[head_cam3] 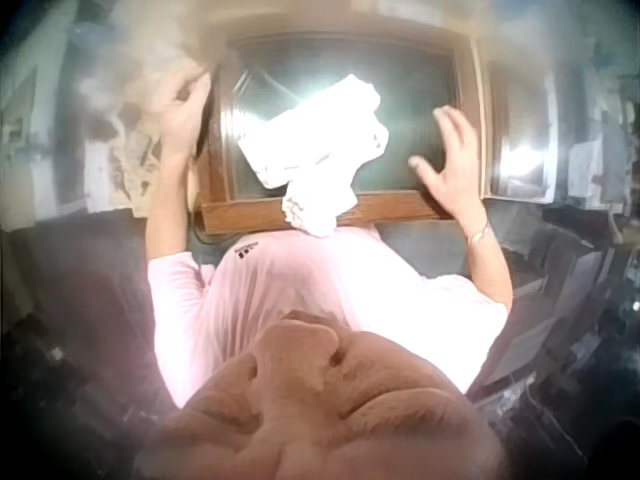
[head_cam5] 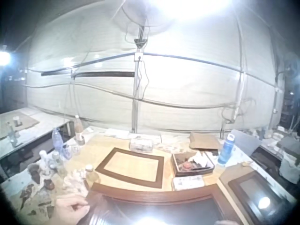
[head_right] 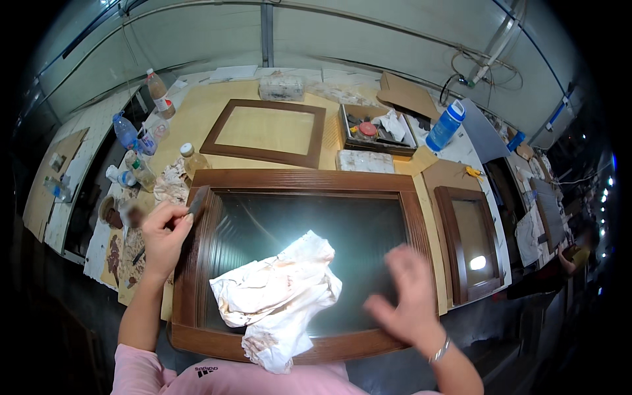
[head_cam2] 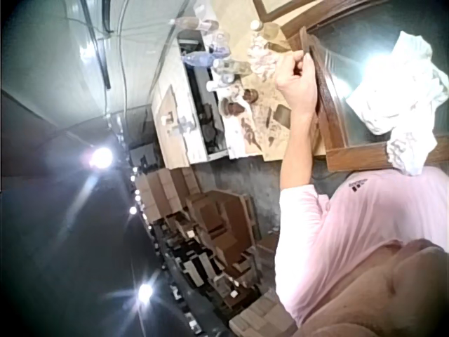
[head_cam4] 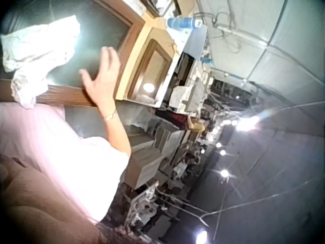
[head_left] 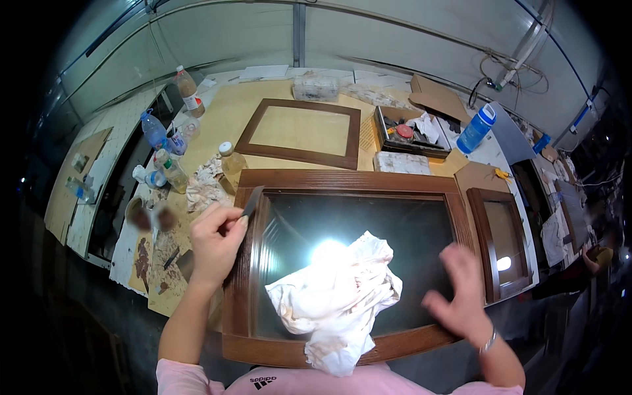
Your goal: The person applies a liquid from a bottle onto a cloth and wipes the glass and wooden frame of a cabinet door, including the corners and edges.
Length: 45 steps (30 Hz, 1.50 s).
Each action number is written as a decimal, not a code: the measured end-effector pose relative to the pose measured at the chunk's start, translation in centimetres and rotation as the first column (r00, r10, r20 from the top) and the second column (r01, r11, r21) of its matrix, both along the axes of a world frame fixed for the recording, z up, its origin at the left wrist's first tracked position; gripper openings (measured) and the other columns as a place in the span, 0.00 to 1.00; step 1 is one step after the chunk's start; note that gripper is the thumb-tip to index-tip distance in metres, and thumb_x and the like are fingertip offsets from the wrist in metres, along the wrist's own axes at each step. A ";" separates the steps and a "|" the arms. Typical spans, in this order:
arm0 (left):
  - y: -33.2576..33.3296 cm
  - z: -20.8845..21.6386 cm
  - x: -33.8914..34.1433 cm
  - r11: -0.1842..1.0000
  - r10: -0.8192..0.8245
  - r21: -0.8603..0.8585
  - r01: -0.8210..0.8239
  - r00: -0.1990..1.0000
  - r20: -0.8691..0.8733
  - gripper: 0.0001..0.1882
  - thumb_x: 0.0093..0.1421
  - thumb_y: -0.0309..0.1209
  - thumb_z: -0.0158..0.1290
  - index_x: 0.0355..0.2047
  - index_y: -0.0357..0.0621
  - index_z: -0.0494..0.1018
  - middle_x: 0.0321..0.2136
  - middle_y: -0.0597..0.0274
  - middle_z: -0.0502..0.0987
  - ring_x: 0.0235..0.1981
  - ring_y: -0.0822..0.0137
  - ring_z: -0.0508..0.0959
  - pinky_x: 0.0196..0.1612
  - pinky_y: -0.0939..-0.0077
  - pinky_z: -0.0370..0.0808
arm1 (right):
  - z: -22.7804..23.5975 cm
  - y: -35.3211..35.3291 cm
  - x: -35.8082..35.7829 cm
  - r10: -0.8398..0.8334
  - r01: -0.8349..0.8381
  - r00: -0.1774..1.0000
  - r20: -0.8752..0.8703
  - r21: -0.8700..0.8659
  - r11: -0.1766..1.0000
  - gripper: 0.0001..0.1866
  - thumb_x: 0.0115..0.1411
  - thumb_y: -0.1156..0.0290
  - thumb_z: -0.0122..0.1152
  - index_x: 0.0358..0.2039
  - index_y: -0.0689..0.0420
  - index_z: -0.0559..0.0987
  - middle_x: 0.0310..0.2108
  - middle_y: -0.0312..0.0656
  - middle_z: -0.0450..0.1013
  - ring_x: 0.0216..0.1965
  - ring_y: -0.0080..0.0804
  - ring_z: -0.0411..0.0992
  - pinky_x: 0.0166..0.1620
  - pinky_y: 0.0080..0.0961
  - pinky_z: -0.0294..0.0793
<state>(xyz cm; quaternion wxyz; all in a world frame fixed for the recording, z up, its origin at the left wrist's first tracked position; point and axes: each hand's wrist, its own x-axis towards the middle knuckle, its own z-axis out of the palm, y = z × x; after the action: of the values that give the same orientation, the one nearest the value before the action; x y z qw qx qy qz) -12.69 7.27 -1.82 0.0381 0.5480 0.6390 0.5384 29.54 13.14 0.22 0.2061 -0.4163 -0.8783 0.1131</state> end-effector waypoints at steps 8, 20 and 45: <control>-5.8 -1.2 -4.1 0.999 0.047 -0.035 -0.040 0.969 0.242 0.03 0.56 0.16 0.56 0.31 0.32 0.77 0.24 0.71 0.67 0.24 0.81 0.66 0.27 0.85 0.60 | 2.4 -5.1 -7.8 0.490 -0.490 0.871 -0.042 -0.159 0.857 0.51 0.39 0.45 0.77 0.66 0.39 0.68 0.70 0.58 0.50 0.67 0.66 0.51 0.61 0.63 0.56; -8.6 -2.0 -5.0 1.000 0.008 0.013 -0.013 0.951 0.310 0.02 0.58 0.16 0.55 0.32 0.32 0.76 0.24 0.73 0.67 0.24 0.82 0.66 0.27 0.86 0.62 | -1.3 -10.0 -5.5 0.280 -0.351 0.905 0.320 0.190 0.917 0.31 0.43 0.64 0.69 0.52 0.38 0.78 0.39 0.40 0.66 0.37 0.37 0.65 0.40 0.32 0.65; -8.6 -2.3 -8.6 0.949 -0.005 0.262 -0.174 0.824 0.567 0.06 0.59 0.22 0.58 0.37 0.36 0.78 0.27 0.72 0.76 0.28 0.82 0.71 0.33 0.86 0.65 | 15.9 -6.4 -6.1 0.288 -0.365 0.930 0.229 0.478 0.799 0.18 0.44 0.73 0.62 0.39 0.57 0.83 0.31 0.43 0.76 0.26 0.37 0.75 0.26 0.30 0.72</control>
<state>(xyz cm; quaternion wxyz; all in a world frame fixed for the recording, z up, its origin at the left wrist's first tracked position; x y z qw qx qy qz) -21.25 -1.28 -4.17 0.1155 0.3357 0.5335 0.7677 23.40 6.75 16.15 0.2224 -0.1956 -0.9474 -0.1211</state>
